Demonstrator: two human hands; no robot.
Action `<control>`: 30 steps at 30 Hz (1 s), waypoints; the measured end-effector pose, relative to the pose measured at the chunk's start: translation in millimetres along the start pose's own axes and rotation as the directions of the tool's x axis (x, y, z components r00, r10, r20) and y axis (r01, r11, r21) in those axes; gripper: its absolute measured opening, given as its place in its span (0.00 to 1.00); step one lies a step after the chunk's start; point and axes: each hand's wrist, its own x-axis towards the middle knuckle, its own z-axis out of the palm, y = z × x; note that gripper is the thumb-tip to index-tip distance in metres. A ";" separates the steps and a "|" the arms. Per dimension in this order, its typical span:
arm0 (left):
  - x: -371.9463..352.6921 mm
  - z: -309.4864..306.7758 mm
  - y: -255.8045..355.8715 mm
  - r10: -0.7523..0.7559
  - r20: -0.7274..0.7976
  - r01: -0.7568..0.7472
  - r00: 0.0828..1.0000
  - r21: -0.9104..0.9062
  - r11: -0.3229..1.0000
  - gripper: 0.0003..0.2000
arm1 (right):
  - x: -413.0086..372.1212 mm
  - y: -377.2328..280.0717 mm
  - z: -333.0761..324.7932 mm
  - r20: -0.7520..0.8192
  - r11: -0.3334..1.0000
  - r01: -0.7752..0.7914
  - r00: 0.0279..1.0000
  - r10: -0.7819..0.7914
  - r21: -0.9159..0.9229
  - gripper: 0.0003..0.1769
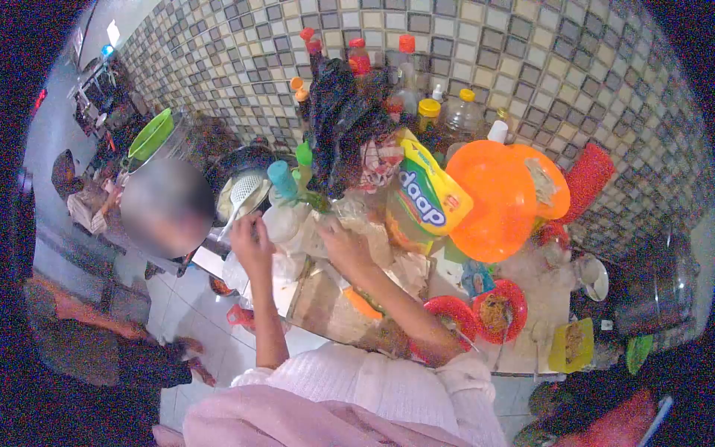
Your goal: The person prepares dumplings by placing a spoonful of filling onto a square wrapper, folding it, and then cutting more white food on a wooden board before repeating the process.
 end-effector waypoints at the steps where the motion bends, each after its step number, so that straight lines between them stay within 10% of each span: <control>1: 4.3 -4.1 -14.8 -0.007 -0.002 0.007 1.000 0.008 1.000 0.09 | 3.3 -5.9 -1.8 0.006 1.000 0.007 1.000 -0.007 0.004 0.24; 3: 11.9 -6.5 -51.4 -0.088 -0.025 0.090 0.996 0.110 0.990 0.14 | 11.6 -19.1 -3.4 0.215 0.999 0.034 0.976 -0.040 0.032 0.24; 8: 9.5 17.4 -150.5 -0.339 0.282 0.361 0.898 -0.028 0.932 0.22 | 19.1 -17.9 35.8 0.014 0.967 0.178 0.984 -0.179 -0.184 0.28; 13: 9.2 3.1 -123.5 -0.626 0.631 0.842 0.459 -0.085 0.532 0.38 | 29.9 -3.9 53.4 0.076 0.967 0.065 0.996 -0.048 -0.246 0.09; 20: -1.0 17.2 -139.0 -0.633 0.639 0.870 0.436 -0.122 0.477 0.41 | 22.6 -6.1 52.6 -0.089 0.982 -0.115 0.991 0.102 -0.153 0.07; 30: -4.7 21.8 -149.6 -0.612 0.667 0.882 0.426 -0.156 0.444 0.38 | 27.2 13.2 71.2 -0.356 0.750 -0.146 0.811 0.465 0.645 0.05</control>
